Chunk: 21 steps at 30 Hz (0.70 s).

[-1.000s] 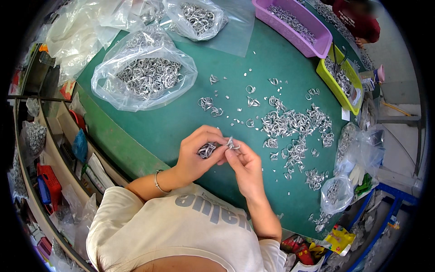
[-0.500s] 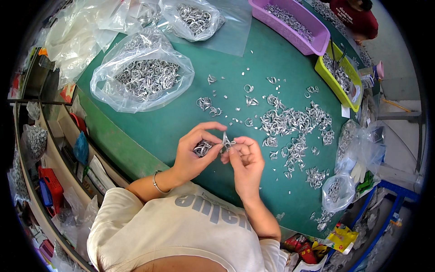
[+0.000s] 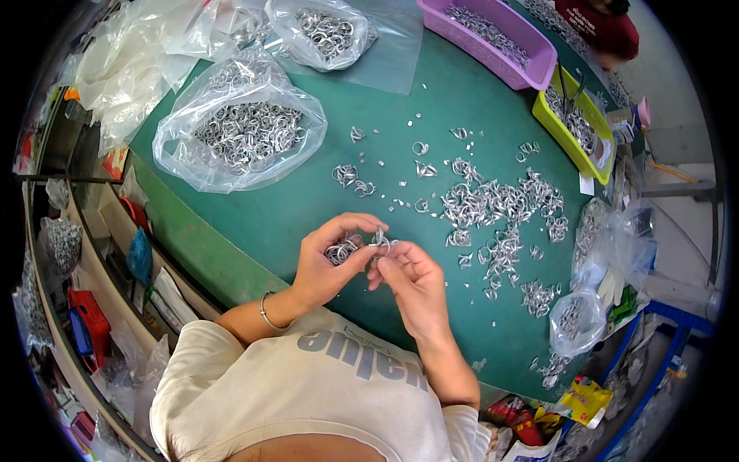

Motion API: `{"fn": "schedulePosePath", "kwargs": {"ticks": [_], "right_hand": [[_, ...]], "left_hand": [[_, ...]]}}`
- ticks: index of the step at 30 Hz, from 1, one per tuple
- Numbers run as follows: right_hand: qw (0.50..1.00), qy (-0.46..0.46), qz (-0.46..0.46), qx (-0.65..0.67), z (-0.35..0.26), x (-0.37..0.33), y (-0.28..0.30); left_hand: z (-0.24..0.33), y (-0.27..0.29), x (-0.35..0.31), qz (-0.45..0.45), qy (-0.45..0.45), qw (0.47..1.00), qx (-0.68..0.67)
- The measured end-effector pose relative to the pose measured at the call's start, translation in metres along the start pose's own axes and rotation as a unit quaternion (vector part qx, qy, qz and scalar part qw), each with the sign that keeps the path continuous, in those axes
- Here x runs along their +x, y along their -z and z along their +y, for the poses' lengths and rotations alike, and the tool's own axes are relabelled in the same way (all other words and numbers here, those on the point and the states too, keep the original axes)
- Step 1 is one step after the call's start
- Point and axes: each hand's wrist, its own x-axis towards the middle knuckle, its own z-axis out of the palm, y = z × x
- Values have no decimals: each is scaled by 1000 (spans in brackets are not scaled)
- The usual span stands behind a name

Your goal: The person repeatedly picks up small metal rings and fasteners from a green worktable, joins them by hand, and places the assembled units into a clear plastic bag. The person also spreads and reorganizes loose parts across the table to access new items. No tools are used; all handling is done by hand.

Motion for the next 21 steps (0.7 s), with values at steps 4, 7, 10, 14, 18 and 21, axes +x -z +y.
{"fn": "schedulePosePath", "kwargs": {"ticks": [4, 7, 10, 14, 18, 21], "right_hand": [[973, 120, 68, -188, 2, -4, -7], [964, 155, 82, -199, 5, -7, -8], [958, 165, 97, -214, 1, -8, -13], [912, 279, 107, -282, 4, -10, -10], [922, 260, 86, -274, -9, -10, -5], [929, 201, 88, -298, -12, -2, 1]], "left_hand": [[7, 0, 0, 11, 19, 1000, 5], [-6, 3, 2, -29, -93, 992, 83], [-1, 3, 0, -33, -45, 997, 60], [0, 4, -1, -25, -18, 999, 44], [2, 11, 3, 7, 33, 998, 53], [-4, 14, 7, -17, 13, 992, 127]]}}
